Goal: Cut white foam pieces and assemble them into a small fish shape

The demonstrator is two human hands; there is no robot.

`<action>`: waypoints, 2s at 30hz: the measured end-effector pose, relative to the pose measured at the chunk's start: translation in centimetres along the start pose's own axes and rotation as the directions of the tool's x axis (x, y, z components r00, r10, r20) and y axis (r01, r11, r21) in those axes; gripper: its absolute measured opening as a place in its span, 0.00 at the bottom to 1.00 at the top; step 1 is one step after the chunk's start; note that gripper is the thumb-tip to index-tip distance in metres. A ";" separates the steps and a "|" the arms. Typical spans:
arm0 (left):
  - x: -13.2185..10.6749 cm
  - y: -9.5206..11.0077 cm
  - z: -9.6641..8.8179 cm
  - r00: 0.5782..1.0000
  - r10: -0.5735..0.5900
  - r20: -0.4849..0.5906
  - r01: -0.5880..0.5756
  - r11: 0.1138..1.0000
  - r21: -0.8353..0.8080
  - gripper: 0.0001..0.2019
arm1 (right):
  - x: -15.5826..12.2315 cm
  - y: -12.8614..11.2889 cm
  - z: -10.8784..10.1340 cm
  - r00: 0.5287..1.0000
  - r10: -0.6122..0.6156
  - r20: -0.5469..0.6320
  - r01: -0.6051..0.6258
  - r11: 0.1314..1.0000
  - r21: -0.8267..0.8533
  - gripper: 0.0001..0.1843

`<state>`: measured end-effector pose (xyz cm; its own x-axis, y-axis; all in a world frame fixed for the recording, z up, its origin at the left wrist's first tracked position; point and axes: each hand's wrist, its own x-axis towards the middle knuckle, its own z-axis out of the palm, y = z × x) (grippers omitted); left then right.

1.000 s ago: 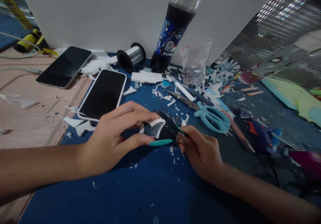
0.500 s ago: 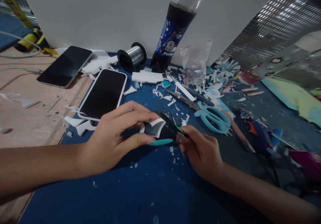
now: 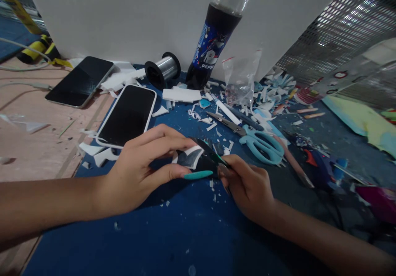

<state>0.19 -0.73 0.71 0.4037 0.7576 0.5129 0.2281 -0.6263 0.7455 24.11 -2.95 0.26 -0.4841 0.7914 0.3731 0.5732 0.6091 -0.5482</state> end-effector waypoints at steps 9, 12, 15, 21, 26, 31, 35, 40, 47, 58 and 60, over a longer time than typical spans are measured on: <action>0.2 0.1 0.1 0.999 0.041 -0.016 -0.042 0.998 -0.042 0.07 | 0.2 -0.3 0.0 1.000 -0.011 -0.002 0.011 0.998 -0.058 0.09; 0.1 0.0 0.2 0.998 0.059 -0.034 -0.060 0.997 -0.048 0.07 | 0.1 -0.4 0.0 1.000 -0.026 -0.002 0.026 0.997 -0.077 0.09; 0.0 -0.1 0.2 0.996 0.075 -0.043 -0.077 0.997 -0.032 0.07 | 0.1 -0.4 0.0 0.999 -0.047 -0.003 0.046 0.994 -0.098 0.10; -0.1 -0.2 0.1 0.996 0.085 -0.030 -0.086 0.996 -0.020 0.07 | 0.3 -0.6 0.0 0.998 -0.058 0.000 0.056 0.980 -0.191 0.10; -0.2 -0.4 0.2 0.995 0.101 -0.025 -0.102 0.993 -0.057 0.08 | 0.3 -0.7 0.0 0.997 -0.079 0.006 0.078 0.977 -0.198 0.10; -0.3 -0.3 0.2 0.995 0.095 0.003 -0.094 0.993 -0.070 0.09 | 0.3 -0.7 -0.1 0.997 -0.083 0.005 0.082 0.978 -0.193 0.10; -0.2 0.0 0.2 0.995 0.102 0.017 -0.101 0.993 -0.058 0.08 | 0.2 -0.6 0.0 0.996 -0.086 0.000 0.084 0.976 -0.200 0.10; -0.1 -0.1 0.2 0.996 0.087 0.021 -0.086 0.994 -0.066 0.07 | 0.2 -0.6 0.2 0.995 -0.100 -0.004 0.097 0.971 -0.218 0.09; -0.2 -1.0 0.4 0.982 -0.183 0.053 0.190 0.964 -0.186 0.30 | 0.3 -0.2 0.0 0.988 -0.147 -0.057 0.123 0.944 -0.305 0.06; 0.3 -0.6 0.6 0.920 -0.354 0.168 0.392 0.838 -0.380 0.24 | 0.3 0.5 -0.5 0.978 -0.210 -0.006 0.195 0.917 -0.349 0.06; 0.4 -0.5 0.4 0.891 -0.402 0.212 0.454 0.803 -0.386 0.24 | 0.4 0.6 -0.5 0.971 -0.240 -0.009 0.220 0.903 -0.368 0.06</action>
<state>0.63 -0.16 0.36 0.4558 0.8875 0.0673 0.0248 -0.0882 0.9958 24.60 -2.25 0.48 -0.6018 0.6227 0.5001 0.6547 0.7432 -0.1375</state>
